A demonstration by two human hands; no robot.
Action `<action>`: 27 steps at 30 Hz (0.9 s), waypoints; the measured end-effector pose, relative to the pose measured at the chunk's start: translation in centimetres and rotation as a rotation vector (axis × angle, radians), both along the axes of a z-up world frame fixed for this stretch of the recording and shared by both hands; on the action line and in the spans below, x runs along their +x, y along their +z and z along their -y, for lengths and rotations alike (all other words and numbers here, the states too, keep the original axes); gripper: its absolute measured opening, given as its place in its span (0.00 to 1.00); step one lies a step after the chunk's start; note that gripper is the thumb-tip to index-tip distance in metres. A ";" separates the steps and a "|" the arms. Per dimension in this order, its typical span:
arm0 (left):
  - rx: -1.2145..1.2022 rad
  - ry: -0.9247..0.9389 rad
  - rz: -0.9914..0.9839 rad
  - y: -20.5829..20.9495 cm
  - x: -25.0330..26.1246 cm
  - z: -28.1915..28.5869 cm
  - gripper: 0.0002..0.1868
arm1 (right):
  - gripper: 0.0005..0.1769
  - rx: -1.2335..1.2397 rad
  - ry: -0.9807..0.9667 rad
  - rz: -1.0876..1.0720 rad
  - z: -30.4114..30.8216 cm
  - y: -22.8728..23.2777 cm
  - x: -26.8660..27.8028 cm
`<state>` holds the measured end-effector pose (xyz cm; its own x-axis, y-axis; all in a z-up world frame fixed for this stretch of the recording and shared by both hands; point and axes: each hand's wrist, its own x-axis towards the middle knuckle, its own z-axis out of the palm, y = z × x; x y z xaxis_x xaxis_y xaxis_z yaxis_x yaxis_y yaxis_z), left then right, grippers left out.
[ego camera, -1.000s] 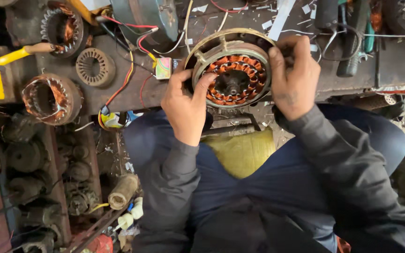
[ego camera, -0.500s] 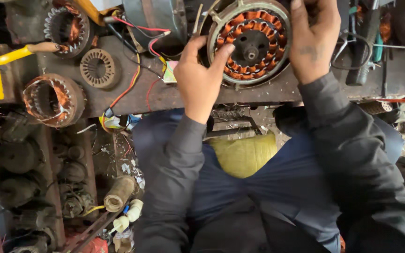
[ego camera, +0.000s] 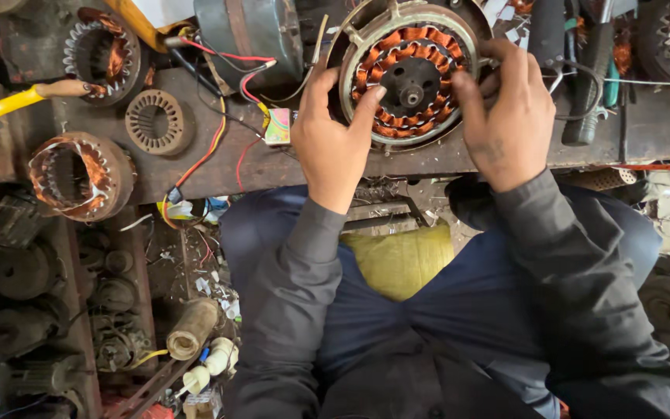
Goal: The person is repairing a motor component by hammering a metal ring onto a stator with copper windings. They repeatedly tap the ring into place, rotate the stator, and inspect the fit.
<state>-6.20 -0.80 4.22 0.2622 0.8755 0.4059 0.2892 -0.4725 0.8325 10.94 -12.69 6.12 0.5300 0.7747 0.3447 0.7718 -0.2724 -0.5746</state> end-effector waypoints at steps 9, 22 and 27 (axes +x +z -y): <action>0.059 -0.018 0.018 -1.2 2.4 1.4 0.36 | 0.33 0.004 -0.041 0.263 -0.5 -1.3 -0.4; -0.140 0.037 0.055 -2.8 3.1 1.5 0.34 | 0.27 0.188 -0.067 -0.058 -1.3 -3.1 0.8; -0.022 -0.056 0.088 -3.1 2.4 1.3 0.35 | 0.31 0.220 -0.012 -0.054 -1.1 -2.5 0.3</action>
